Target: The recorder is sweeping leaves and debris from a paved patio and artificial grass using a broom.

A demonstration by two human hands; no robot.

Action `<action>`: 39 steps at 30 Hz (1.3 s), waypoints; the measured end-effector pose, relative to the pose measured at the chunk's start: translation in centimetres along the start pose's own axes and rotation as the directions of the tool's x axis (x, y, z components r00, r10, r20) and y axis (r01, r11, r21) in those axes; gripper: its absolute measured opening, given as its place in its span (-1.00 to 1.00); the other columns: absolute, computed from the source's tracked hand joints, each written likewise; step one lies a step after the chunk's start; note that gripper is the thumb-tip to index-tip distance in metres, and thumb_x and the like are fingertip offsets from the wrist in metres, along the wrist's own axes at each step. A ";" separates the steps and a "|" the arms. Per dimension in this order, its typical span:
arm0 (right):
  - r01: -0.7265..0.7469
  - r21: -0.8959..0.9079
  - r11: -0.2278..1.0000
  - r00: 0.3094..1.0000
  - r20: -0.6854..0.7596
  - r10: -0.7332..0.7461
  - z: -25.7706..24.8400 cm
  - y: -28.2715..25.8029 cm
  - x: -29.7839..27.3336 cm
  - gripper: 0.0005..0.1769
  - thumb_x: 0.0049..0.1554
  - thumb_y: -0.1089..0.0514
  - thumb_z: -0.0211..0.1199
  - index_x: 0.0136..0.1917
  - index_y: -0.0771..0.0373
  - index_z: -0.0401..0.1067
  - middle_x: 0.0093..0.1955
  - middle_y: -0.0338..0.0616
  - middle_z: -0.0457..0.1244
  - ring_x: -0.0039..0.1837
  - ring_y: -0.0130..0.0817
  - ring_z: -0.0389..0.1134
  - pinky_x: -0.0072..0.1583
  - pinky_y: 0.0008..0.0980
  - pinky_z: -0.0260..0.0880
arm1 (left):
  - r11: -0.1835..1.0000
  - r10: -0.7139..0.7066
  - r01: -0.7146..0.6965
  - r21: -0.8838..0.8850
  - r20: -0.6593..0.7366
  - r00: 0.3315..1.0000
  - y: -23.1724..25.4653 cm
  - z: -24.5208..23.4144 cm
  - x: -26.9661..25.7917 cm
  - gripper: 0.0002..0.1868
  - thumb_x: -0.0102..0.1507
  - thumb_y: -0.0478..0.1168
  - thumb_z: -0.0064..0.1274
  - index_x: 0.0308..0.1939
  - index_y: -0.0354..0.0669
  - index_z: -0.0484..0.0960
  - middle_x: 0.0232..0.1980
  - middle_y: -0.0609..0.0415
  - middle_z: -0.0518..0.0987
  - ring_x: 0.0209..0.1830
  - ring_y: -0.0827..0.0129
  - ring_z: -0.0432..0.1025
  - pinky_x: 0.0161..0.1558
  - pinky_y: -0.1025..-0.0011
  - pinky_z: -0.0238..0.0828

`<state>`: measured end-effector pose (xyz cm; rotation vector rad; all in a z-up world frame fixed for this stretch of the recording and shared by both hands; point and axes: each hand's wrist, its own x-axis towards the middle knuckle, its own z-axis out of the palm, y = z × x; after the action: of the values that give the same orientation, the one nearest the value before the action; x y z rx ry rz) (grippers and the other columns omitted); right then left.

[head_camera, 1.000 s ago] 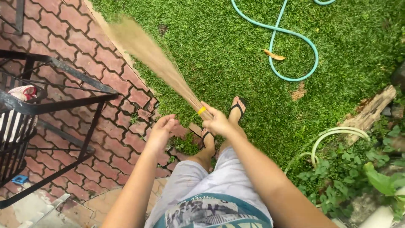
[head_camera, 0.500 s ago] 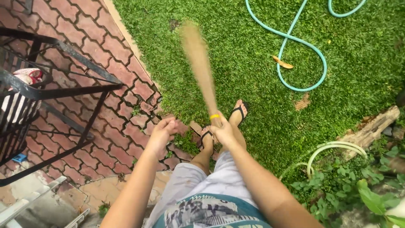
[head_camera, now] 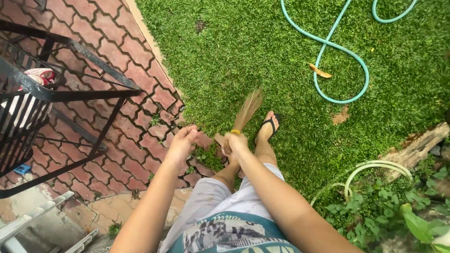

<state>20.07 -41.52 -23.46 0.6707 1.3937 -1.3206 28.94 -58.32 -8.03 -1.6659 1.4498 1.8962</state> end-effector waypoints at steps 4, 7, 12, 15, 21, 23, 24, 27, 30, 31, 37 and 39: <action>-0.035 -0.090 0.995 0.959 0.276 0.059 -0.4 0.2 3.8 -0.19 0.07 0.34 0.28 0.52 0.76 0.17 -0.07 0.22 0.32 -0.37 -0.26 0.40 -0.41 -0.24 0.39 | 0.994 -0.012 0.021 0.105 -0.082 0.997 -0.5 -1.4 4.1 -0.55 0.36 -0.06 0.02 0.31 -0.09 0.55 0.11 0.08 0.61 -0.04 0.40 0.40 0.01 0.33 0.32; 0.357 -0.318 0.879 0.895 0.385 -0.224 -1.0 -2.7 -1.3 0.00 -0.01 0.38 0.23 0.63 0.04 -0.04 0.02 -0.14 0.38 -0.42 -0.42 0.28 -0.37 -0.39 0.35 | 0.953 0.278 -0.269 0.140 -0.054 0.959 0.7 -3.1 6.1 -0.55 0.35 -0.07 0.05 0.27 -0.20 0.52 0.11 0.13 0.62 0.02 0.47 0.47 0.11 0.43 0.37; 0.142 0.071 0.987 0.990 -0.008 -0.141 0.3 1.4 0.1 -0.19 0.00 0.41 0.20 0.50 0.22 0.10 -0.29 -0.09 0.20 -0.50 -0.33 0.20 -0.46 -0.31 0.18 | 0.938 0.329 -0.311 0.150 -0.116 0.937 1.2 -4.7 6.1 -0.54 0.35 -0.08 0.05 0.28 -0.20 0.53 0.05 0.07 0.60 -0.01 0.37 0.45 0.07 0.38 0.39; -0.078 0.237 0.968 0.992 -0.079 0.099 1.4 4.9 8.1 -0.23 0.13 0.34 0.31 0.52 0.68 0.15 -0.25 -0.06 0.21 -0.47 -0.32 0.26 -0.45 -0.30 0.26 | 0.969 0.234 -0.217 0.119 -0.145 0.961 -2.8 -5.2 8.1 -0.56 0.35 -0.08 0.09 0.22 -0.27 0.60 0.06 -0.02 0.59 0.00 0.33 0.44 0.08 0.36 0.38; 0.300 -0.182 0.936 0.862 0.472 -0.184 -4.2 -13.3 -7.6 0.08 -0.07 0.39 0.33 0.61 -0.12 0.00 -0.24 -0.27 0.33 -0.50 -0.48 0.18 -0.48 -0.44 0.08 | 0.970 0.179 -0.162 0.180 -0.088 0.980 -3.5 -4.1 9.3 -0.55 0.33 -0.09 0.09 0.23 -0.23 0.56 0.08 0.11 0.62 0.01 0.43 0.47 0.04 0.43 0.38; 0.327 -0.190 0.926 0.920 0.287 -0.266 -9.8 -14.3 -5.9 0.01 -0.04 0.37 0.30 0.60 -0.09 0.08 -0.25 -0.27 0.28 -0.50 -0.47 0.17 -0.47 -0.43 0.10 | 0.968 0.152 -0.132 0.215 -0.076 0.985 -0.7 -2.2 8.7 -0.55 0.33 -0.08 0.08 0.24 -0.22 0.56 0.06 0.10 0.63 -0.02 0.41 0.47 -0.01 0.39 0.40; 0.347 -0.211 0.914 0.938 0.101 -0.333 -12.7 -15.0 -4.9 -0.06 -0.01 0.36 0.28 0.60 -0.06 0.16 -0.26 -0.26 0.24 -0.51 -0.46 0.16 -0.47 -0.43 0.12 | 0.965 0.123 -0.101 0.243 -0.078 0.989 0.9 -1.1 8.6 -0.55 0.33 -0.07 0.06 0.24 -0.21 0.55 0.04 0.09 0.64 -0.04 0.39 0.47 -0.06 0.35 0.42; 0.241 -0.035 0.970 0.907 -0.347 -0.239 -18.7 -18.5 -3.2 -0.15 0.02 0.36 0.17 0.55 -0.08 0.18 -0.35 -0.14 0.20 -0.50 -0.36 0.18 -0.48 -0.33 0.18 | 0.969 -0.064 0.092 0.230 -0.124 0.990 3.7 3.2 9.3 -0.55 0.39 -0.03 0.03 0.30 -0.14 0.57 -0.10 -0.06 0.57 -0.18 0.22 0.30 -0.22 0.14 0.16; 0.084 0.245 0.966 0.911 -0.411 0.025 -24.8 -19.4 6.0 -0.22 0.07 0.36 0.27 0.55 0.36 0.21 -0.25 -0.14 0.21 -0.41 -0.37 0.27 -0.42 -0.29 0.32 | 0.926 0.058 -0.012 0.376 -0.111 0.992 4.1 7.1 13.1 -0.51 0.33 -0.03 0.07 0.27 -0.18 0.56 0.02 -0.02 0.65 -0.09 0.30 0.48 -0.03 0.33 0.43; 0.064 0.240 0.969 0.911 -0.411 0.042 -26.5 -20.2 3.9 -0.22 0.07 0.36 0.27 0.55 0.36 0.21 -0.25 -0.14 0.21 -0.41 -0.37 0.27 -0.42 -0.29 0.32 | 0.927 0.038 0.009 0.374 -0.119 0.992 3.9 8.6 13.1 -0.51 0.33 -0.03 0.07 0.27 -0.18 0.56 0.02 -0.02 0.65 -0.09 0.30 0.48 -0.03 0.33 0.43; 0.118 -0.245 0.962 0.969 0.239 -0.058 -30.0 -27.6 -7.2 0.08 -0.07 0.42 0.25 0.63 -0.16 0.03 -0.19 -0.14 0.34 -0.41 -0.38 0.24 -0.39 -0.40 0.25 | 0.901 0.277 -0.296 0.317 0.105 0.955 10.3 15.5 14.1 -0.50 0.31 -0.06 0.08 0.27 -0.25 0.51 0.06 0.03 0.66 0.04 0.36 0.52 0.12 0.37 0.42; 0.075 -0.135 0.988 0.981 0.186 -0.049 -29.7 -27.7 -7.5 0.04 -0.05 0.39 0.25 0.62 -0.16 0.08 -0.19 -0.24 0.30 -0.41 -0.37 0.25 -0.40 -0.39 0.24 | 0.915 0.237 -0.235 0.328 0.036 0.971 12.9 16.2 12.1 -0.50 0.32 -0.07 0.07 0.30 -0.20 0.51 0.11 0.06 0.62 0.09 0.39 0.49 0.15 0.38 0.37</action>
<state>-11.93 -18.15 -11.78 0.4035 1.3534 -1.2846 5.71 -57.13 -13.92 -1.3925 1.9232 1.6368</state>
